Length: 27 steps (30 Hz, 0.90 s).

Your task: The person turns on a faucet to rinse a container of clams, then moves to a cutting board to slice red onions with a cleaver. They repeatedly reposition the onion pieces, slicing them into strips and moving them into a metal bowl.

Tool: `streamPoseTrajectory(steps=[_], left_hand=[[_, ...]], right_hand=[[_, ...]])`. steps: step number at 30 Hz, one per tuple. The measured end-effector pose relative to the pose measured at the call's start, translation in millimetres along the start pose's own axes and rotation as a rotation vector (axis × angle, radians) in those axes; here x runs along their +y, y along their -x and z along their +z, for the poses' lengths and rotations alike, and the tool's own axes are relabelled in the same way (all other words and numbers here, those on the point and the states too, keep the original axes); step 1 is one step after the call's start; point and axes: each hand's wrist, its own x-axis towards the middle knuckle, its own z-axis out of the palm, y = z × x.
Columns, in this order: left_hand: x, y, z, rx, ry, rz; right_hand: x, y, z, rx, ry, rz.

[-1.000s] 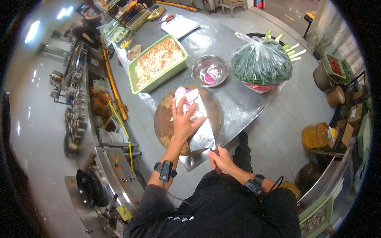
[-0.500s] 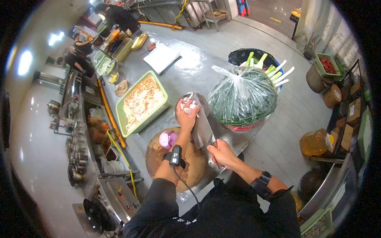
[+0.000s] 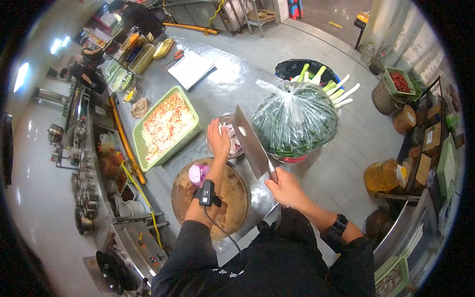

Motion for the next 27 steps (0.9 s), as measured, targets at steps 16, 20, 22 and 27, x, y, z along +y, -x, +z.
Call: streamPoseTrajectory(steps=[16, 20, 22, 27], left_hand=[[5, 6, -37, -0.149, -0.008, 0.099], [17, -5, -98, -0.320, -0.316, -0.098], [-10, 6, -128, -0.259, -0.274, -0.238], [-20, 62, -171, -0.558, -0.285, -0.126]], right_hand=[[-33, -11, -30, -0.020, -0.257, 0.032], [-17, -22, -42, -0.134, -0.280, 0.041], [-15, -25, -43, -0.211, -0.274, 0.044], [-11, -40, -25, -0.400, -0.206, 0.031]])
